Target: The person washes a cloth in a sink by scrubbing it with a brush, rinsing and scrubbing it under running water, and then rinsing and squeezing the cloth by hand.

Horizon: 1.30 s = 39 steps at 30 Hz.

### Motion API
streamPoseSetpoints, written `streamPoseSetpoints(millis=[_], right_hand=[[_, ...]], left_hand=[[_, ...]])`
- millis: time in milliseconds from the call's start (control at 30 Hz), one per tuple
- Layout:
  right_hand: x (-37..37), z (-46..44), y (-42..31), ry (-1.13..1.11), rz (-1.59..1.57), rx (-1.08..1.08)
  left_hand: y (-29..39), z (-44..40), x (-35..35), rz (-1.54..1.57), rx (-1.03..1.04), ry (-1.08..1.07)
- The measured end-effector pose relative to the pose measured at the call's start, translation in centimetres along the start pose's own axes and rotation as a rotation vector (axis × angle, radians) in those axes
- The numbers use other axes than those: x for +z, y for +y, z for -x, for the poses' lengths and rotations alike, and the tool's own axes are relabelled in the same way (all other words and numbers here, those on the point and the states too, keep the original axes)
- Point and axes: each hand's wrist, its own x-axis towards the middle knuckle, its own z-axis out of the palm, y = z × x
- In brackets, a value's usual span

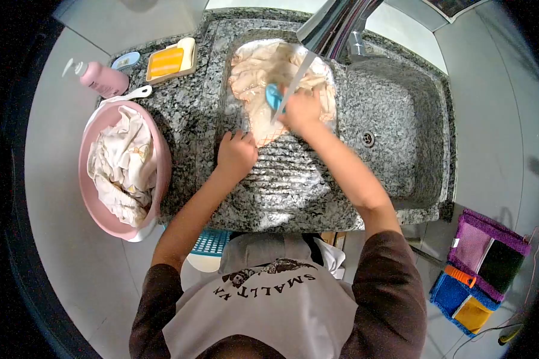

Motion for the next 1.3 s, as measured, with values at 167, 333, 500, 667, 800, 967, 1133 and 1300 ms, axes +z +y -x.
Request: streamPoseSetpoints(millis=[167, 333, 500, 667, 800, 967, 1133, 1300], right_hand=[[1.5, -0.2, -0.4, 0.032, -0.115, -0.023], [0.6, -2.1, 2.0, 0.067, -0.005, 0.069], [-2.4, 2.1, 3.0, 0.015, -0.194, 0.155], [-2.4, 6.6, 5.5, 0.190, -0.286, 0.230], [-2.3, 10.2, 8.0, 0.118, -0.329, 0.336], [-1.8, 11.8, 9.8, 0.113, -0.429, 0.456], [-2.1, 11.7, 9.9, 0.122, -0.472, 0.450], [-2.0, 10.9, 10.6, 0.136, -0.524, 0.347]], left_hand=[[-0.1, -0.7, 0.1, 0.044, 0.023, -0.034], [-0.6, -1.0, -0.9, 0.122, -0.040, -0.104], [-1.0, -5.8, 0.9, 0.376, -0.005, -0.080], [0.7, -9.0, 6.8, 0.391, 0.015, 0.086], [1.1, -8.0, 6.3, 0.314, 0.001, 0.103], [1.3, -6.3, 5.0, 0.234, 0.017, -0.086], [0.2, -4.6, 2.1, 0.263, 0.019, -0.250], [-2.0, -6.8, -3.0, 0.685, -0.104, -0.729]])
